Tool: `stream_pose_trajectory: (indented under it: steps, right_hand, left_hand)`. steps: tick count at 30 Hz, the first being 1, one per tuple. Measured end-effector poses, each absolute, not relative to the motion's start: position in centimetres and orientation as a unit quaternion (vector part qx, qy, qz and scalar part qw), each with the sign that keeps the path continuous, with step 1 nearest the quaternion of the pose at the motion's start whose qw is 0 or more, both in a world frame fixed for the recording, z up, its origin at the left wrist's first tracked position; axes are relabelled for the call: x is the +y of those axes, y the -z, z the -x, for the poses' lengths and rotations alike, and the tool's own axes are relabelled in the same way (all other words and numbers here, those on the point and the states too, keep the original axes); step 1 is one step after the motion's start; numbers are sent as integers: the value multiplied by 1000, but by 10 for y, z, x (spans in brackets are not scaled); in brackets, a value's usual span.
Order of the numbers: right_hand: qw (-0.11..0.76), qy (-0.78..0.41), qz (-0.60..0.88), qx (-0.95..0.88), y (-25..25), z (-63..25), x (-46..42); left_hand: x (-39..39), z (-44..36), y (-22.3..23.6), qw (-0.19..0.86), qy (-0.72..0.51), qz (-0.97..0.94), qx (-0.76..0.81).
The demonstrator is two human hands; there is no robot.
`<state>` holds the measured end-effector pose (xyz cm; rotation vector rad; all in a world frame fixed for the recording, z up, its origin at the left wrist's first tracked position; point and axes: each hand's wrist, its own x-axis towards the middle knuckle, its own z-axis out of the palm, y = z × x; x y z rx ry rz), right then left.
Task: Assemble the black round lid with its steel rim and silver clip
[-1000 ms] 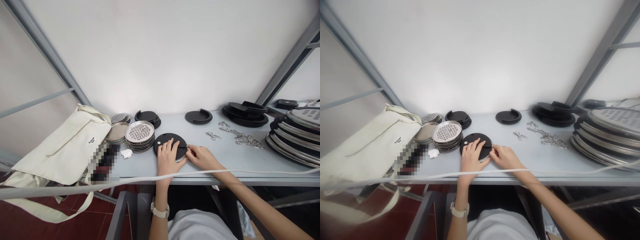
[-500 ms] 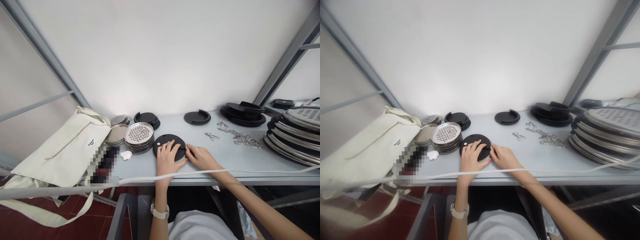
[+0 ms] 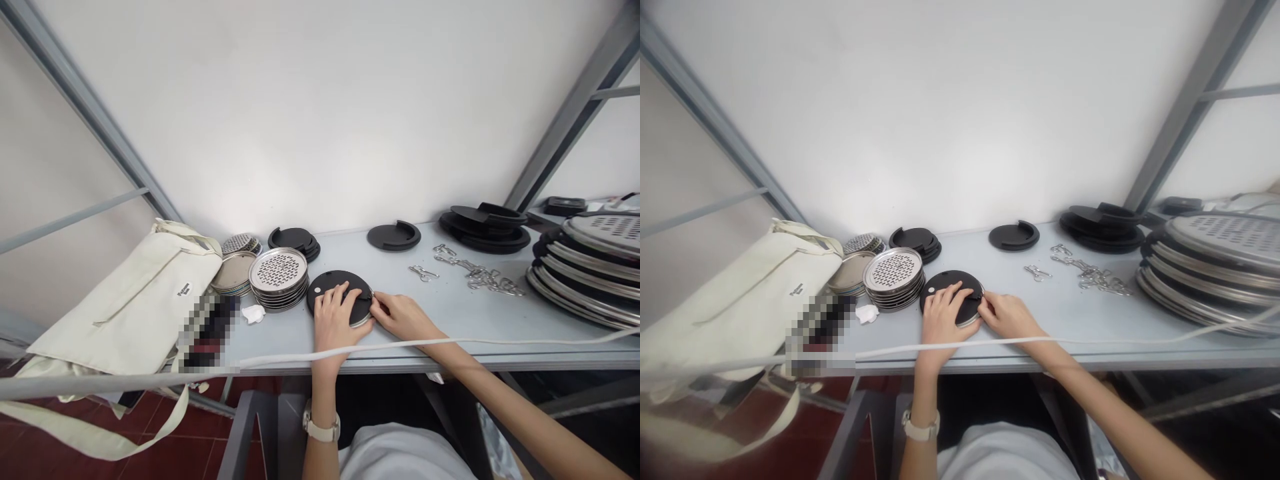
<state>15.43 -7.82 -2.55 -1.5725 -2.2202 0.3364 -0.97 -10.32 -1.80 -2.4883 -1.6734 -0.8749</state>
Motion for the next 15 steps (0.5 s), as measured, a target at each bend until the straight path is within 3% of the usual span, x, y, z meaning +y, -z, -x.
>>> stream_pose_trajectory:
  steps: [15]
  right_hand:
    - [205,-124,563,-791,24,-153,-79]
  left_hand:
    - [-103,10,19,15,281,796,-536]
